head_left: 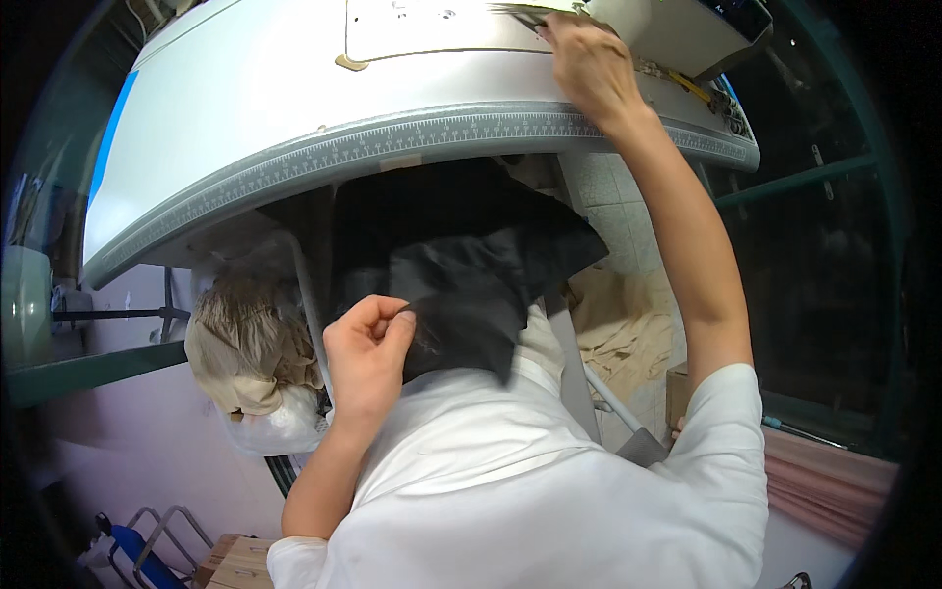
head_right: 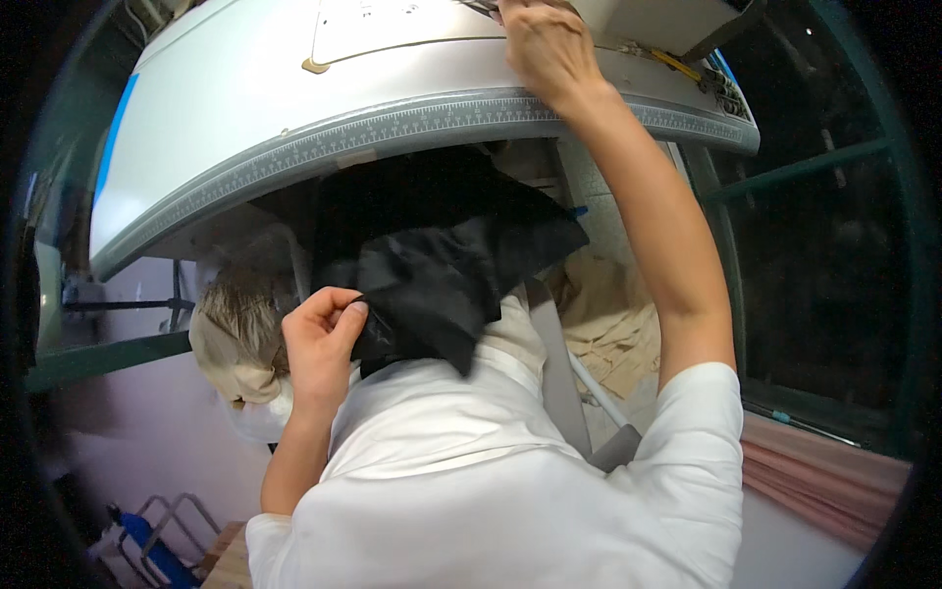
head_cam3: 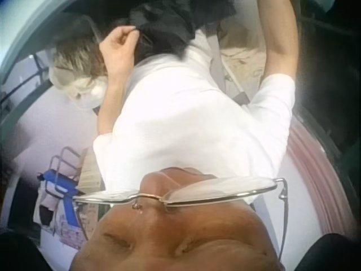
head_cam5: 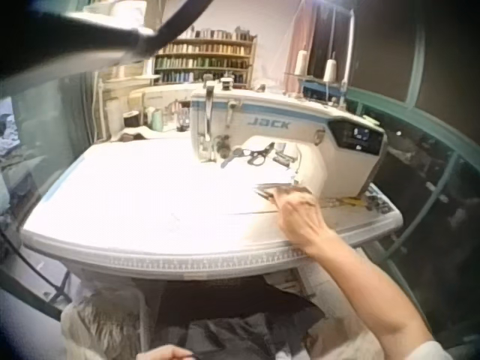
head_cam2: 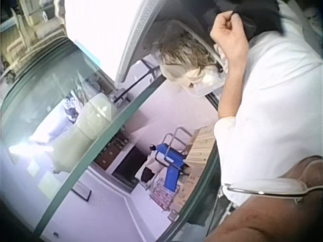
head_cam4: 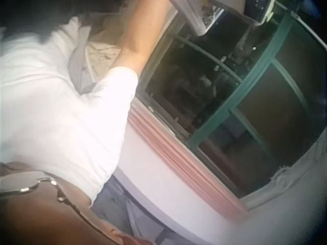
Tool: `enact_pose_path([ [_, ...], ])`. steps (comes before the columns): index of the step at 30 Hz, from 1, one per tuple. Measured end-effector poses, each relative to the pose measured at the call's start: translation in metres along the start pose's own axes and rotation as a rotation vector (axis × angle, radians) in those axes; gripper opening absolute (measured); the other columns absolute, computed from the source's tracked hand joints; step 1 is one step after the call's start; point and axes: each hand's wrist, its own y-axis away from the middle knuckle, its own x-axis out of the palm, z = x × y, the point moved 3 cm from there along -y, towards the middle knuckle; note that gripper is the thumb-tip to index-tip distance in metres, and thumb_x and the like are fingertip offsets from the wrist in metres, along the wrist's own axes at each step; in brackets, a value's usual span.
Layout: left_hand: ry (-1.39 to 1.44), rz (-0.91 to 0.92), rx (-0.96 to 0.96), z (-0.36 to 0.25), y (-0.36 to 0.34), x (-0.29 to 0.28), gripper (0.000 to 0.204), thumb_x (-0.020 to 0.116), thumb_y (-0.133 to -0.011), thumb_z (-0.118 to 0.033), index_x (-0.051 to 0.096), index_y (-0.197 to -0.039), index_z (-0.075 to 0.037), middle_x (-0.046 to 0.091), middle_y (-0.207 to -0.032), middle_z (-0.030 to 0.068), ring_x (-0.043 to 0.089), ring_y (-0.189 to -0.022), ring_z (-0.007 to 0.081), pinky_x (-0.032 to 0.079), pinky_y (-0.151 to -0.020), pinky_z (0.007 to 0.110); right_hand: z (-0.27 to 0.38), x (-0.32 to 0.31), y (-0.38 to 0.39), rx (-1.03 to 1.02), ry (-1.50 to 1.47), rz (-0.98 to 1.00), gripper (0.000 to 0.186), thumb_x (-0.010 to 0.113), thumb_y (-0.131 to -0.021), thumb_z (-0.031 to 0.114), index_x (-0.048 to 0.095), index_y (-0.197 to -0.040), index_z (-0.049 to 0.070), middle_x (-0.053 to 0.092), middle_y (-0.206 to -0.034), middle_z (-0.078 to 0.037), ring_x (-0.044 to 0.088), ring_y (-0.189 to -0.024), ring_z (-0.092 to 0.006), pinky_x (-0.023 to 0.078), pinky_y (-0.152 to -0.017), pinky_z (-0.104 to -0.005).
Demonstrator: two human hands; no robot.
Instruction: The person hand-sews a black fabric bag using a needle and thread. They repeatedly insert the needle through the fabric, pull the thread tight, and adjust the bag's position to work on different sections of the seam. The person also uses a white plastic strap as a guide or marker during the process.
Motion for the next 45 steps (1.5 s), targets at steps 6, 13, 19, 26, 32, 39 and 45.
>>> enact_pose_path([
  [6,0.097,0.174,-0.044,-0.017,-0.013,0.025,0.006,0.062,-0.091,0.0,0.066,-0.091,0.005,0.06,-0.065,-0.0034,0.047,-0.054,-0.0016,0.036,-0.049,0.017,0.118,-0.106,0.118,0.757,-1.588,0.518,0.032,0.044,-0.106,0.031,0.059,-0.107,0.003,0.057,-0.067,-0.001,0.051,-0.053,-0.0053,0.038,-0.043,-0.0213],
  [13,0.082,0.239,-0.029,-0.021,-0.008,0.042,0.005,0.064,-0.089,0.002,0.065,-0.091,0.006,0.063,-0.07,-0.0008,0.053,-0.058,0.0005,0.041,-0.052,0.016,0.177,-0.13,0.181,1.328,-2.41,1.07,0.049,0.041,-0.105,0.046,0.052,-0.106,-0.001,0.038,-0.066,0.003,0.03,-0.051,-0.0044,0.025,-0.044,-0.021],
  [19,-0.092,0.142,0.235,-0.027,0.0,0.037,0.007,0.063,-0.086,0.004,0.064,-0.093,0.004,0.063,-0.076,0.0015,0.057,-0.065,0.0051,0.045,-0.059,0.019,0.153,-0.126,0.18,0.927,-1.816,0.673,0.037,0.06,-0.096,0.035,0.053,-0.11,0.002,0.045,-0.067,0.002,0.036,-0.052,-0.0051,0.029,-0.046,-0.0203],
  [26,0.047,0.359,0.281,-0.041,-0.009,0.035,0.017,0.051,-0.086,0.01,0.052,-0.1,0.001,0.066,-0.114,0.0158,0.058,-0.084,0.0127,0.047,-0.077,0.025,0.15,-0.11,0.214,0.519,-0.787,0.613,0.064,0.082,-0.075,0.022,0.05,-0.126,-0.002,0.064,-0.067,-0.01,0.065,-0.057,-0.0161,0.049,-0.051,-0.0309],
  [32,-0.144,-0.009,0.606,-0.061,-0.016,0.014,0.017,0.055,-0.093,0.007,0.055,-0.109,0.002,0.064,-0.115,0.0138,0.06,-0.102,0.0153,0.046,-0.093,0.027,0.129,-0.096,0.21,1.105,-1.514,0.59,0.027,0.065,-0.089,0.011,0.049,-0.067,0.007,0.042,-0.056,0.005,0.034,-0.048,-0.0056,0.026,-0.045,-0.0249],
  [39,-0.622,0.24,0.95,-0.085,0.048,0.023,0.047,0.074,-0.078,-0.006,0.056,-0.12,0.0,0.061,-0.113,0.0184,0.059,-0.101,0.0332,0.041,-0.092,0.044,0.147,-0.105,0.148,1.355,-2.163,0.488,0.025,0.058,-0.095,0.02,0.053,-0.073,0.008,0.044,-0.056,0.0,0.036,-0.043,-0.0091,0.029,-0.04,-0.0236],
  [45,-0.294,0.372,0.598,-0.071,0.017,-0.037,0.012,0.052,-0.061,-0.002,0.058,-0.069,0.004,0.051,-0.062,0.0114,0.053,-0.056,0.0243,0.039,-0.051,0.033,0.132,-0.13,0.155,1.149,-1.936,0.633,0.025,0.066,-0.093,0.021,0.062,-0.077,0.002,0.055,-0.058,-0.004,0.047,-0.046,-0.0087,0.035,-0.042,-0.0235],
])
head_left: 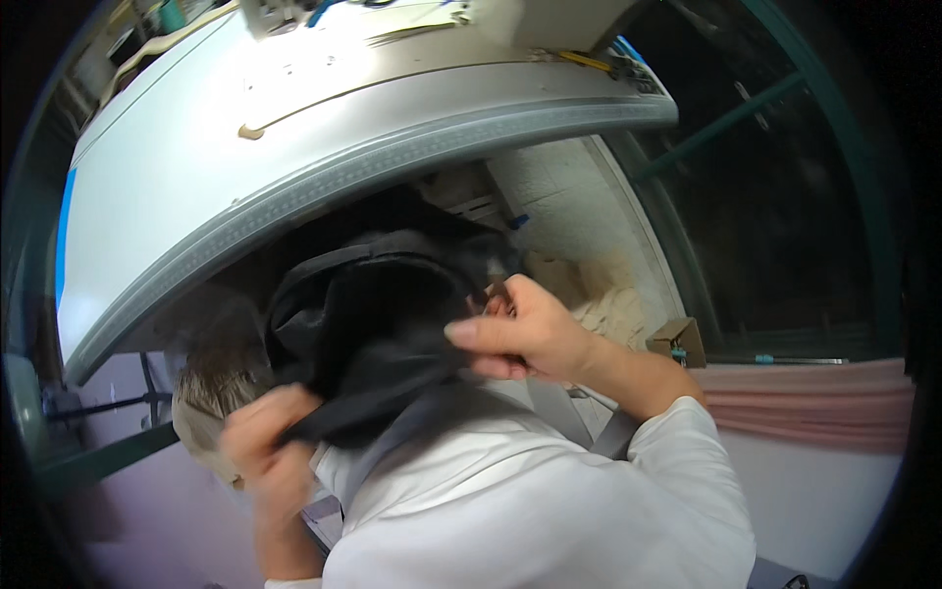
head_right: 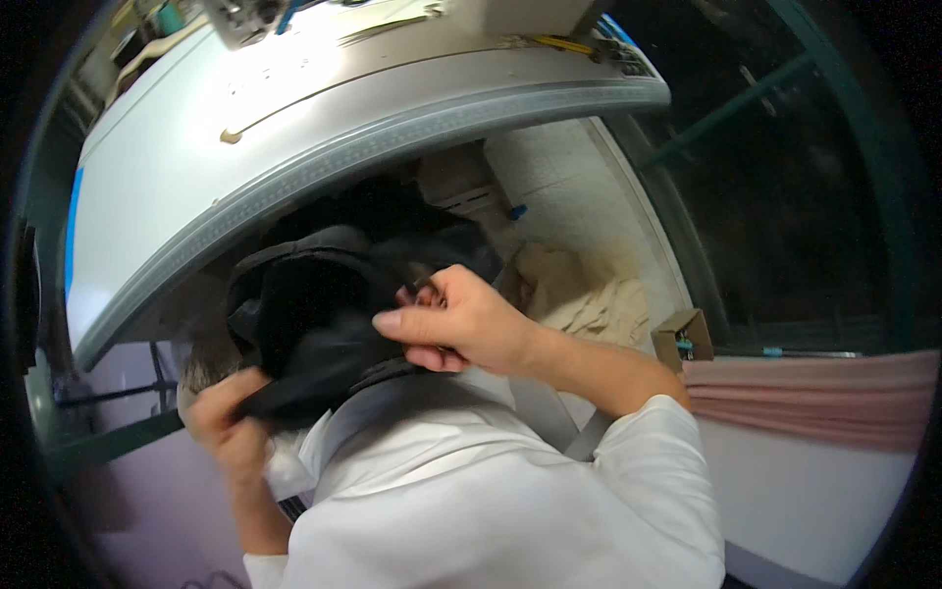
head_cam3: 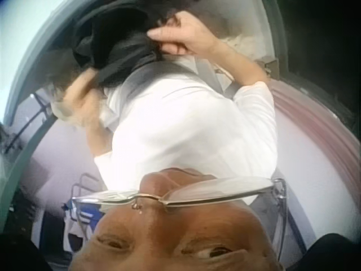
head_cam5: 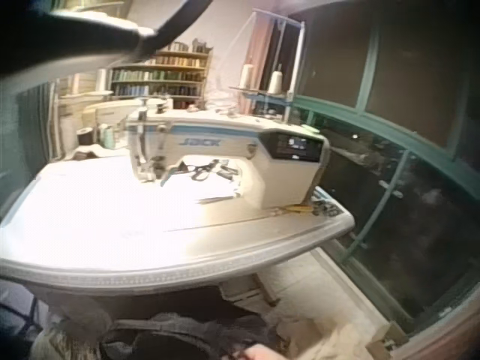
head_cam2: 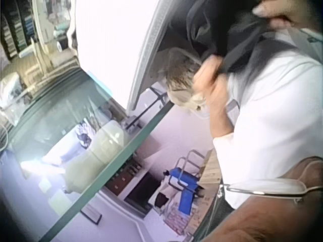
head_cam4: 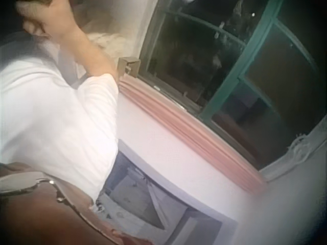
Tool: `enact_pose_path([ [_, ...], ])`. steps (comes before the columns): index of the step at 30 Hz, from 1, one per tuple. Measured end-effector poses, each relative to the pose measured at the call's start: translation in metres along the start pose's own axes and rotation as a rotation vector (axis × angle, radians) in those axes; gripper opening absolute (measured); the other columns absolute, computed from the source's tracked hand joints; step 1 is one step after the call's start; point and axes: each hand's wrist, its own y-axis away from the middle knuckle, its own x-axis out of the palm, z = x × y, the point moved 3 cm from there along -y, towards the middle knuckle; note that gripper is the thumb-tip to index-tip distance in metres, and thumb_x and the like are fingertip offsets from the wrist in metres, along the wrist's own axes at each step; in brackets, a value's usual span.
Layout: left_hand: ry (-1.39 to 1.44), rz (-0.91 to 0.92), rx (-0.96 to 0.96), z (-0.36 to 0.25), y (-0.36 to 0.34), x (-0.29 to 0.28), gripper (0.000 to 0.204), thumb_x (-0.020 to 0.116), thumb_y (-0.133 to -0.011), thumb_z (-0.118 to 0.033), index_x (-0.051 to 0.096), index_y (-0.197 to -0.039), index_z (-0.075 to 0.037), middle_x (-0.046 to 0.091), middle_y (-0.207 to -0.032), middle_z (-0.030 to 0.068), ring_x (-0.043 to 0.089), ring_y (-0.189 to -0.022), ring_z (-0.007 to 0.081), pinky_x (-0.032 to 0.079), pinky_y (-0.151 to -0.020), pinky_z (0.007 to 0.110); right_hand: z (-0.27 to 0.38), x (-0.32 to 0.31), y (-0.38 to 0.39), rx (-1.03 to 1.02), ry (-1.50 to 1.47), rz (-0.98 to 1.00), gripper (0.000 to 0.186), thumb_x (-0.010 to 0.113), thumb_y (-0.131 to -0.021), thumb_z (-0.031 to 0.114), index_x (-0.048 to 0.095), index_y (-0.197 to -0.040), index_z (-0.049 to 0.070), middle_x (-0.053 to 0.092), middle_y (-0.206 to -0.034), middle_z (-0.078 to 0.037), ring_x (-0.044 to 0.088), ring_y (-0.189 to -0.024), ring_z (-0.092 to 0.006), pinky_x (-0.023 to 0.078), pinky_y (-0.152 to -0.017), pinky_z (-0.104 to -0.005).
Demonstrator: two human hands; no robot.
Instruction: The person hand-sews a black fabric bag using a needle and thread. They repeatedly insert the needle through the fabric, pull the thread tight, and adjust the bag's position to work on different sections of the seam. The person also uses a white plastic strap as a guide or marker during the process.
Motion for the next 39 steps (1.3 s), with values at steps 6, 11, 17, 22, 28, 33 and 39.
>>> enact_pose_path([
  [6,0.155,0.469,0.18,-0.047,0.002,-0.048,0.019,0.063,-0.067,-0.01,0.048,-0.057,-0.002,0.049,-0.061,0.0109,0.056,-0.062,0.0295,0.044,-0.055,0.034,0.073,-0.091,-0.054,-0.991,1.191,-0.614,0.017,0.064,-0.094,0.017,0.073,-0.095,0.003,0.068,-0.073,-0.01,0.064,-0.065,-0.0206,0.049,-0.059,-0.0324],
  [11,-0.711,0.321,0.19,0.015,-0.034,0.055,0.025,0.053,-0.059,0.018,0.059,-0.081,0.007,0.056,-0.118,0.0195,0.049,-0.123,0.0364,0.032,-0.11,0.05,0.134,-0.197,-0.09,-0.809,1.509,-0.966,0.024,0.069,-0.088,0.031,0.074,-0.1,0.01,0.071,-0.087,-0.014,0.069,-0.085,-0.0296,0.053,-0.075,-0.0388],
  [17,-0.555,-0.139,-0.062,0.022,-0.019,0.06,0.048,0.055,-0.077,0.011,0.057,-0.124,0.003,0.045,-0.14,0.0214,0.043,-0.131,0.0379,0.034,-0.11,0.044,0.172,-0.235,-0.136,-0.862,1.546,-0.995,0.028,0.07,-0.086,0.034,0.073,-0.099,0.009,0.074,-0.091,-0.011,0.072,-0.085,-0.0279,0.054,-0.074,-0.0359],
  [22,-0.405,-0.457,-0.275,0.04,0.024,0.038,0.012,0.062,-0.094,-0.008,0.061,-0.096,0.004,0.061,-0.094,0.0094,0.055,-0.076,0.0134,0.045,-0.069,0.026,0.176,-0.25,-0.136,-0.951,1.371,-1.047,0.021,0.069,-0.089,0.026,0.075,-0.098,0.008,0.074,-0.088,-0.011,0.073,-0.086,-0.0213,0.055,-0.077,-0.0326],
  [28,0.239,-0.129,-0.864,0.074,0.044,0.053,0.033,0.059,-0.099,-0.026,0.065,-0.083,0.002,0.062,-0.061,0.0051,0.053,-0.051,0.008,0.038,-0.048,0.023,0.159,-0.198,-0.125,-1.005,1.448,-0.852,0.017,0.067,-0.092,0.019,0.074,-0.097,0.005,0.073,-0.084,-0.01,0.07,-0.076,-0.0217,0.053,-0.07,-0.0319],
  [33,0.799,-0.143,-0.904,0.089,0.037,0.07,0.029,0.067,-0.095,-0.022,0.064,-0.083,0.004,0.06,-0.067,0.0067,0.053,-0.054,0.0105,0.037,-0.045,0.022,0.124,-0.146,-0.11,-1.087,1.278,-0.659,0.022,0.063,-0.098,0.025,0.074,-0.105,0.007,0.067,-0.078,0.001,0.055,-0.066,-0.0041,0.043,-0.056,-0.0204],
  [39,1.015,-0.147,-0.9,0.089,0.032,0.073,0.022,0.065,-0.095,-0.014,0.064,-0.082,0.004,0.063,-0.07,0.0098,0.057,-0.055,0.0139,0.045,-0.05,0.024,0.012,-0.001,-0.054,-0.702,0.962,0.084,0.014,0.073,-0.082,0.004,0.07,-0.095,0.001,0.07,-0.085,-0.011,0.068,-0.07,-0.0191,0.053,-0.058,-0.0287],
])
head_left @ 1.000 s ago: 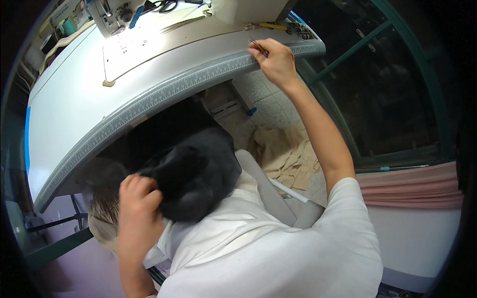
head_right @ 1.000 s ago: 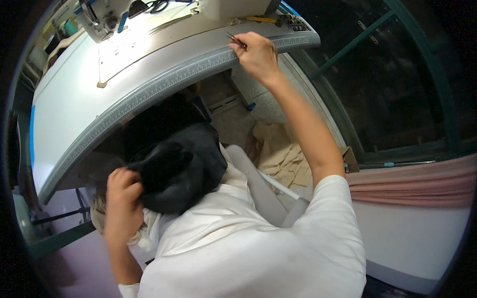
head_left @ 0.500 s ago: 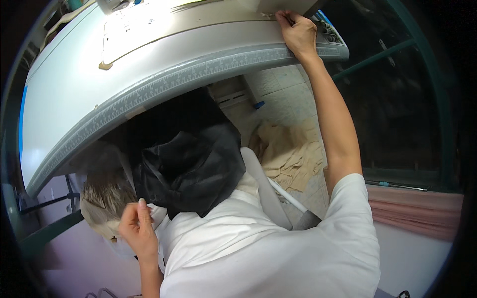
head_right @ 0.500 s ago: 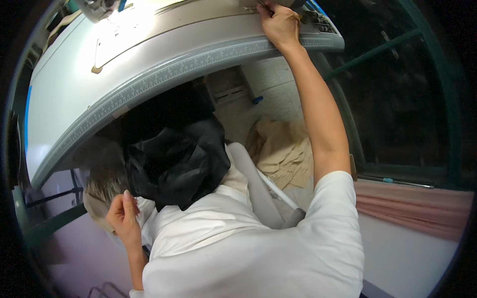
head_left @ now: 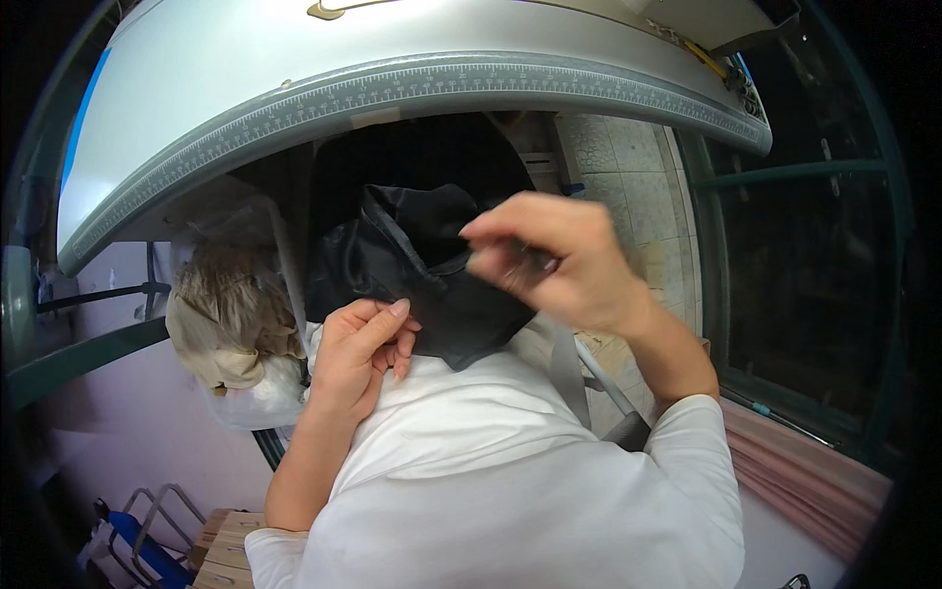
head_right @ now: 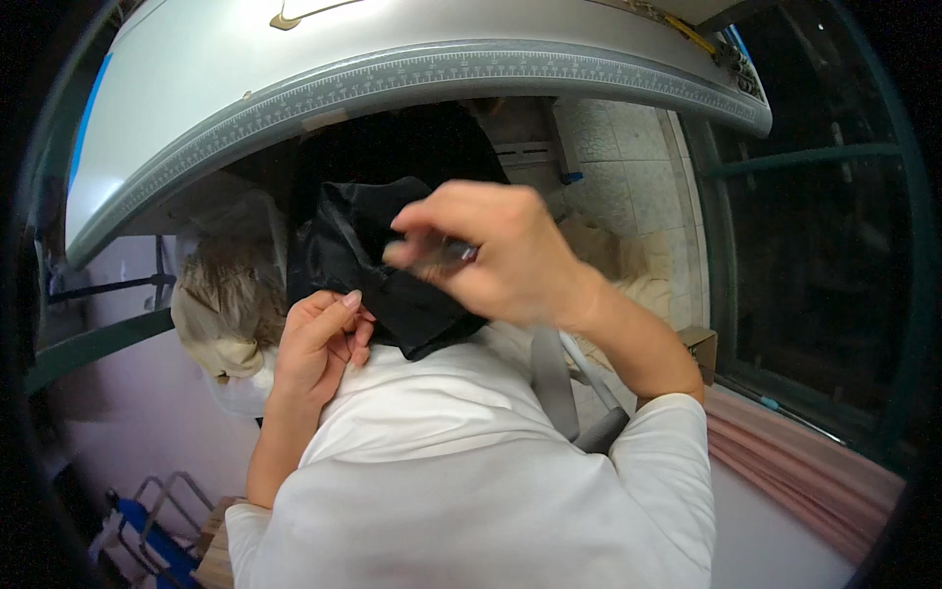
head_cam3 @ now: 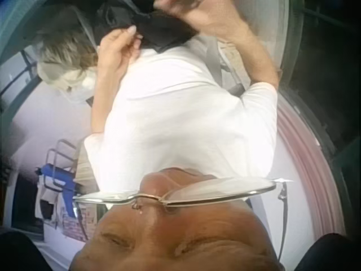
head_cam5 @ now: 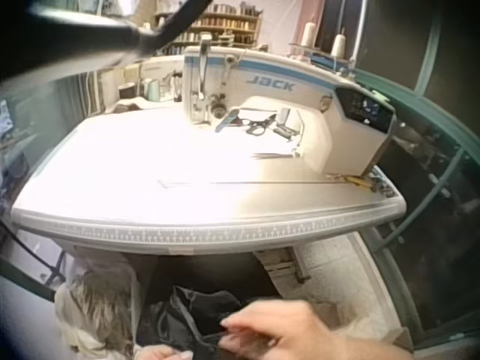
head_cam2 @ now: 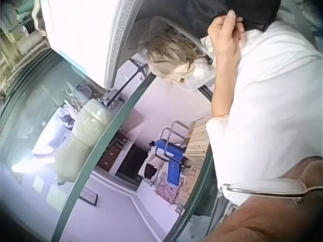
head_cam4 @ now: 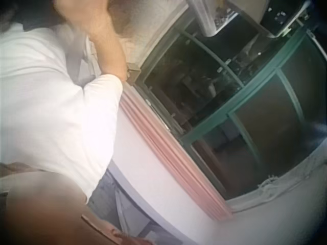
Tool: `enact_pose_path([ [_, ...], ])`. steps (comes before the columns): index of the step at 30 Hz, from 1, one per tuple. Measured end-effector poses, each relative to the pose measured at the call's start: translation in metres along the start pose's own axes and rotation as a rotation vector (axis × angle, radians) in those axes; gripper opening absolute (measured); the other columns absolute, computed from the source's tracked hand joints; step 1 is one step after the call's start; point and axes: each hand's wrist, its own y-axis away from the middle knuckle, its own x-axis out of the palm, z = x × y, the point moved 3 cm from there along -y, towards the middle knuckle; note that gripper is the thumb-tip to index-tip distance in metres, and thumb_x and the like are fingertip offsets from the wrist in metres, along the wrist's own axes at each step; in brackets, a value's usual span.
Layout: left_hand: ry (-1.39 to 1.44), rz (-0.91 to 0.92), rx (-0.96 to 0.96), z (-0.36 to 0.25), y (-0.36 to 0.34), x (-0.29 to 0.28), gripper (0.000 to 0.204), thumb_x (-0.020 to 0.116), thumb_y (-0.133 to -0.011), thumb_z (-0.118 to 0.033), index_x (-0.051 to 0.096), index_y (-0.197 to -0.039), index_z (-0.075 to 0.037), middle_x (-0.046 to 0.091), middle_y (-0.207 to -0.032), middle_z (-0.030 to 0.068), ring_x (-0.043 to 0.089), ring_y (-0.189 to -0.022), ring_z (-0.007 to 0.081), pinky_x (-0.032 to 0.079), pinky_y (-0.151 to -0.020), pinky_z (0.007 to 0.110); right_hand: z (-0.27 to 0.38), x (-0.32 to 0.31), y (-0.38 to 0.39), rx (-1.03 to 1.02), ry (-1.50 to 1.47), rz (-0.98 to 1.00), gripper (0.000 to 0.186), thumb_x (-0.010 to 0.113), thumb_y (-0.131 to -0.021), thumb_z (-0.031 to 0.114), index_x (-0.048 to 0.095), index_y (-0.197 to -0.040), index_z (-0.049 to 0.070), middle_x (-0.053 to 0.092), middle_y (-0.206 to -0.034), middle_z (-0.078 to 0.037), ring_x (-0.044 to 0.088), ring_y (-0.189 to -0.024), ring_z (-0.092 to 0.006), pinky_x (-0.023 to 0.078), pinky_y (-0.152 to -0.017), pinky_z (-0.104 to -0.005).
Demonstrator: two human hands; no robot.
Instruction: The person hand-sews a black fabric bag using a needle and thread. They repeatedly insert the needle through the fabric, pull the thread tight, and adjust the bag's position to work on different sections of the seam. The person also uses a white plastic strap as a guide or marker during the process.
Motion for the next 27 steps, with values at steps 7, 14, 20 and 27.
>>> enact_pose_path([
  [7,0.091,-0.029,0.382,-0.014,0.006,-0.008,0.011,0.056,-0.098,-0.01,0.062,-0.093,-0.003,0.069,-0.094,0.009,0.067,-0.082,0.0154,0.055,-0.076,0.03,-0.007,0.044,0.016,0.383,-0.211,0.122,0.013,0.071,-0.088,0.009,0.067,-0.086,-0.004,0.058,-0.063,-0.006,0.054,-0.062,-0.0096,0.043,-0.056,-0.0258],
  [14,0.065,-0.006,0.699,-0.089,0.015,-0.019,0.021,0.044,-0.104,-0.015,0.056,-0.103,0.001,0.068,-0.095,0.0092,0.067,-0.08,0.0136,0.056,-0.07,0.028,0.01,0.064,-0.026,0.21,-0.383,0.229,0.036,0.076,-0.08,0.004,0.067,-0.114,-0.001,0.067,-0.096,-0.006,0.061,-0.087,-0.0113,0.048,-0.08,-0.0248],
  [20,0.425,-0.109,0.524,-0.087,-0.002,-0.05,0.029,0.037,-0.105,-0.015,0.059,-0.106,0.003,0.069,-0.103,0.0117,0.068,-0.091,0.0194,0.057,-0.084,0.034,-0.002,0.084,-0.024,0.139,-0.443,0.083,0.031,0.075,-0.077,-0.001,0.067,-0.106,-0.004,0.069,-0.095,-0.01,0.063,-0.081,-0.013,0.05,-0.07,-0.0278],
  [27,0.279,-0.199,0.548,-0.085,0.015,-0.033,0.027,0.043,-0.105,-0.021,0.059,-0.105,0.001,0.07,-0.098,0.0109,0.066,-0.083,0.02,0.054,-0.072,0.031,-0.012,0.08,-0.017,0.201,-0.256,-0.024,0.014,0.07,-0.087,0.004,0.063,-0.082,-0.006,0.047,-0.057,-0.009,0.04,-0.054,-0.0094,0.038,-0.051,-0.0264],
])
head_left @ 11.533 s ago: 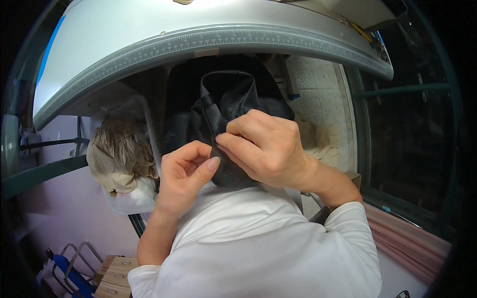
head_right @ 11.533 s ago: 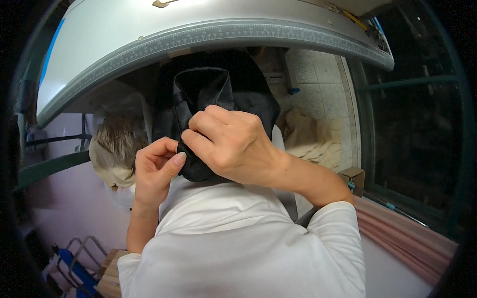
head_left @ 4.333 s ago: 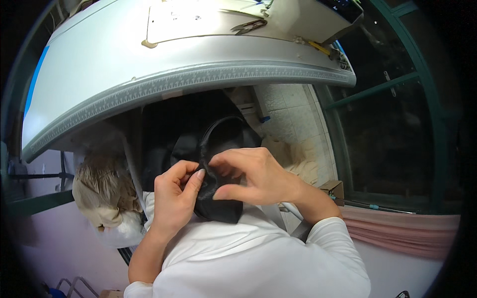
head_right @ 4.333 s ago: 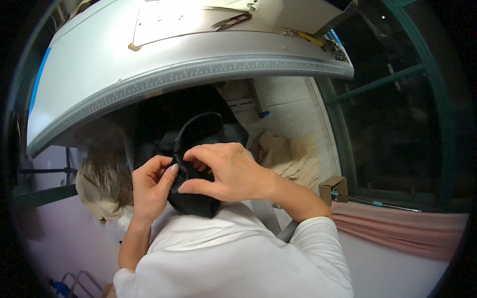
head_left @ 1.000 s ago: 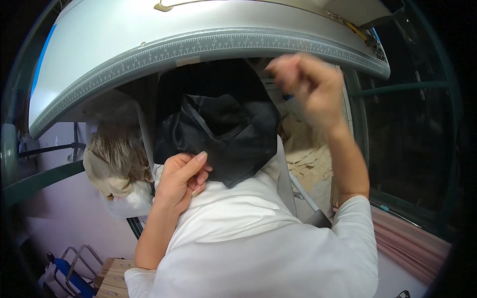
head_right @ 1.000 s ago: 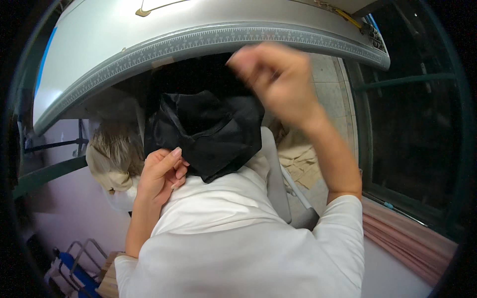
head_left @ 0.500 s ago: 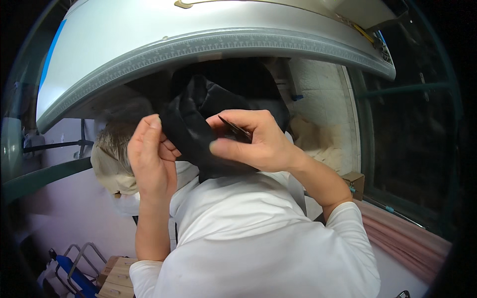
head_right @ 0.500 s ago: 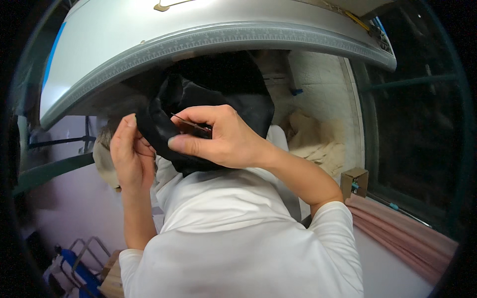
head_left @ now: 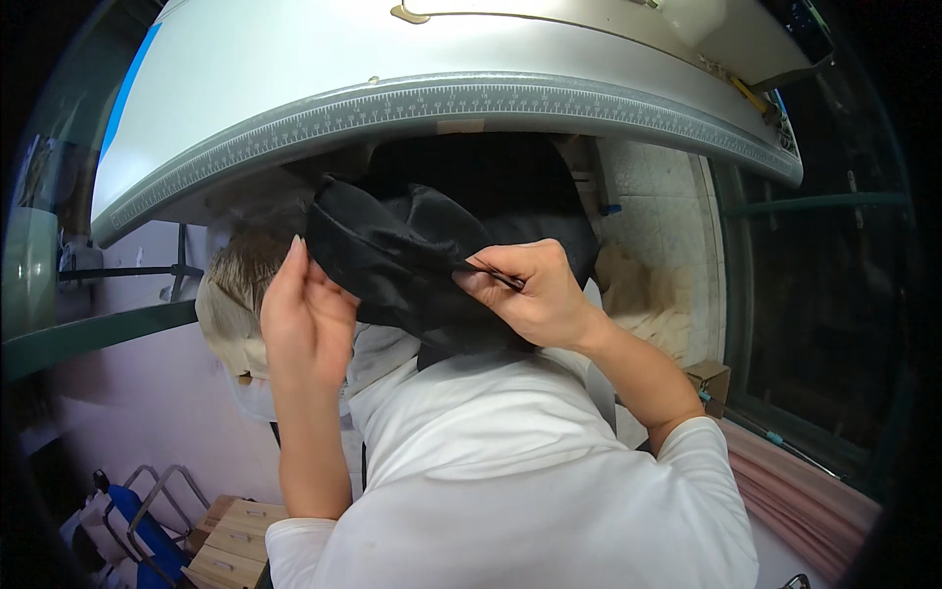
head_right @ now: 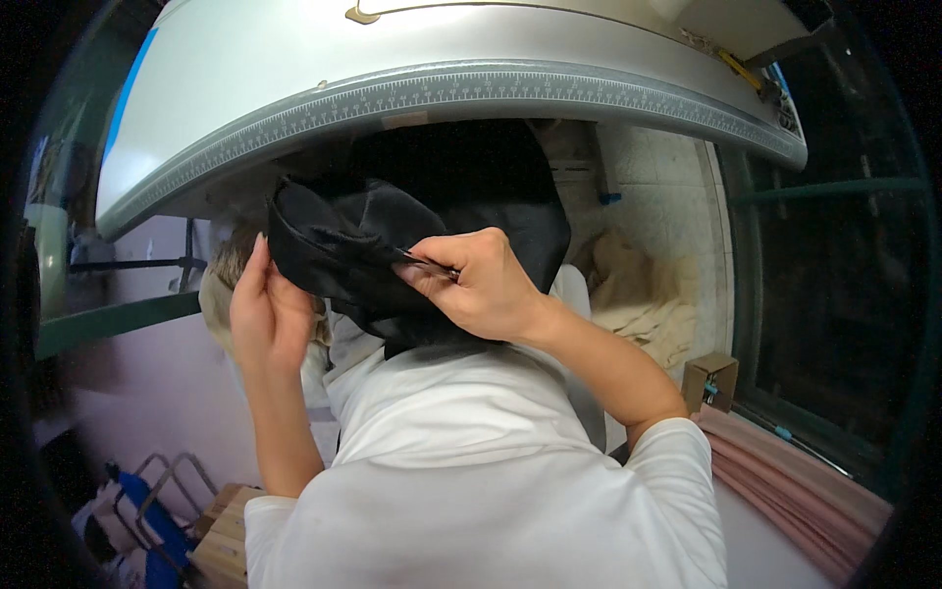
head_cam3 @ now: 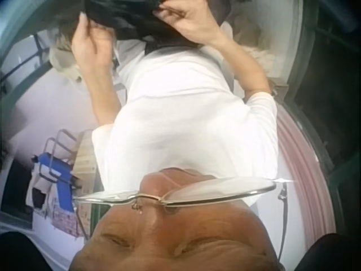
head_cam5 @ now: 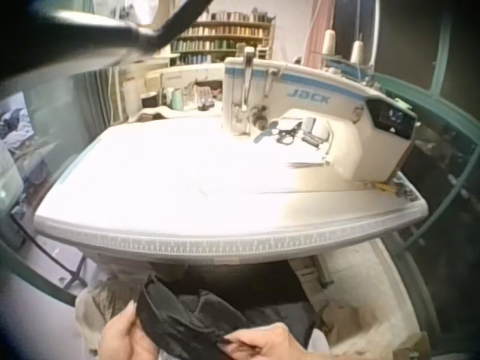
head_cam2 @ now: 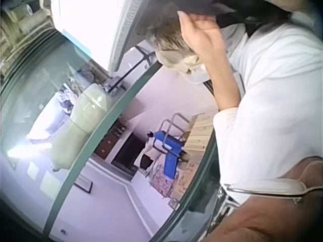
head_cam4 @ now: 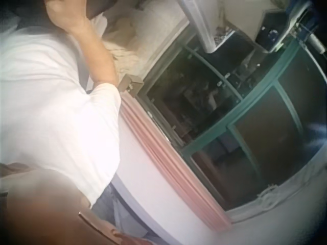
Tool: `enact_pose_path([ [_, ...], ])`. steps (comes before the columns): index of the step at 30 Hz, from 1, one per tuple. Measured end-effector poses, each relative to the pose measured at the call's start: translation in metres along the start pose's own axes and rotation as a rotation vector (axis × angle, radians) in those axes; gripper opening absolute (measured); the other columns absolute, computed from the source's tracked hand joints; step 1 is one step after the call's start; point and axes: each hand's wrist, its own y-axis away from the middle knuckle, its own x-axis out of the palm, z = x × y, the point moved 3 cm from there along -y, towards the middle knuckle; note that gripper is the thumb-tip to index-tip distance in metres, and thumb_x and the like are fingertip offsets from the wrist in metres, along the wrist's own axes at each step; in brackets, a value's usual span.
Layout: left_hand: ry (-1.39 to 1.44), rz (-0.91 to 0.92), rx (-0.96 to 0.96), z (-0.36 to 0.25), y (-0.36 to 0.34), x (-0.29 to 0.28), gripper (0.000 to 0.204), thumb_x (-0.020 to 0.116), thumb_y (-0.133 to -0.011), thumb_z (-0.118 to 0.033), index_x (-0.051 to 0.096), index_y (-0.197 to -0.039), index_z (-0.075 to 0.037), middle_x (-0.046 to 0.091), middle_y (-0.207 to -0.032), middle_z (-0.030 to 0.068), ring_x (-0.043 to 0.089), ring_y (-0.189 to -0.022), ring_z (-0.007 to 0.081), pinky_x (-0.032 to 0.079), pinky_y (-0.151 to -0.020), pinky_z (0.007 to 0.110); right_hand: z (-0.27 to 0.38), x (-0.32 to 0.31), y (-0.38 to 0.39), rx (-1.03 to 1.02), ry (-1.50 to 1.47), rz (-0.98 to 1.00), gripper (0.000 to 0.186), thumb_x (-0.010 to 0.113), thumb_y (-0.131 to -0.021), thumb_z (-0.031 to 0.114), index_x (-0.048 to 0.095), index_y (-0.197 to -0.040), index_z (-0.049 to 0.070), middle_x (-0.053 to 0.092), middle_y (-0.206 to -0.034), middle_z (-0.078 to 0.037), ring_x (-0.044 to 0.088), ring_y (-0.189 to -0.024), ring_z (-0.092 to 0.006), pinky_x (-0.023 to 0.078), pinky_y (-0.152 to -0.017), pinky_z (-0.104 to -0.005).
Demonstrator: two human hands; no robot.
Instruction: The person hand-sews a black fabric bag using a needle and thread. They repeatedly insert the needle through the fabric, pull the thread tight, and adjust the bag's position to work on different sections of the seam. The person also uses a white plastic strap as a guide or marker during the process.
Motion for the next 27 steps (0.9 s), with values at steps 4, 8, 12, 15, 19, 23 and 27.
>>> enact_pose_path([
  [4,-0.439,0.207,0.094,0.002,0.066,0.011,0.028,0.053,-0.102,-0.021,0.061,-0.092,0.004,0.068,-0.087,0.0119,0.065,-0.074,0.0162,0.051,-0.065,0.026,0.007,-0.002,0.006,0.134,-0.094,0.032,0.022,0.068,-0.092,0.008,0.06,-0.074,-0.003,0.04,-0.057,-0.001,0.033,-0.058,-0.0048,0.03,-0.048,-0.0271],
  [8,-0.92,0.205,0.057,0.023,0.068,0.031,0.015,0.067,-0.094,-0.01,0.063,-0.094,0.005,0.068,-0.085,0.0067,0.063,-0.075,0.0077,0.049,-0.067,0.021,0.018,0.004,0.017,0.222,-0.257,0.05,0.035,0.066,-0.095,0.012,0.051,-0.065,0.001,0.037,-0.059,0.006,0.029,-0.059,-0.0034,0.024,-0.049,-0.0269],
  [12,-1.052,0.021,0.429,0.035,0.053,0.023,0.018,0.067,-0.089,-0.002,0.06,-0.104,0.005,0.067,-0.091,0.0089,0.064,-0.081,0.0144,0.053,-0.076,0.028,0.012,0.002,0.029,0.238,-0.272,0.055,0.034,0.064,-0.096,0.013,0.048,-0.068,0.001,0.036,-0.061,0.006,0.029,-0.061,-0.0032,0.025,-0.05,-0.0264],
  [15,-1.25,-0.003,0.727,0.021,0.071,0.035,0.011,0.068,-0.084,0.001,0.058,-0.081,0.002,0.062,-0.077,0.0075,0.06,-0.069,0.0123,0.048,-0.061,0.026,0.009,0.001,0.033,0.229,-0.273,0.059,0.02,0.063,-0.096,0.013,0.06,-0.084,-0.002,0.044,-0.064,0.005,0.034,-0.063,-0.0028,0.031,-0.053,-0.0236],
  [19,-1.179,0.136,0.353,0.029,0.058,0.052,0.021,0.07,-0.083,-0.006,0.054,-0.071,0.001,0.054,-0.06,0.0039,0.048,-0.049,0.0078,0.04,-0.047,0.024,0.003,0.008,0.039,0.095,-0.152,0.036,0.014,0.064,-0.094,0.008,0.068,-0.1,-0.004,0.055,-0.065,-0.001,0.043,-0.06,-0.0037,0.037,-0.052,-0.0224],
  [23,-1.059,0.152,-0.051,0.049,0.043,0.023,0.02,0.062,-0.088,-0.007,0.055,-0.072,0.002,0.06,-0.065,0.0043,0.055,-0.053,0.0079,0.045,-0.048,0.023,-0.003,0.01,0.042,0.034,-0.09,-0.031,0.01,0.065,-0.091,0.005,0.068,-0.092,-0.005,0.057,-0.061,-0.006,0.045,-0.055,-0.0055,0.036,-0.048,-0.0239],
  [27,-0.721,0.138,-0.153,0.057,0.048,0.023,0.017,0.055,-0.091,-0.003,0.056,-0.075,0.002,0.062,-0.069,0.0061,0.06,-0.057,0.0104,0.051,-0.05,0.025,-0.014,0.007,0.049,0.249,-0.244,-0.088,0.018,0.064,-0.092,0.006,0.063,-0.077,-0.003,0.05,-0.058,0.002,0.038,-0.055,-0.0031,0.031,-0.048,-0.0244],
])
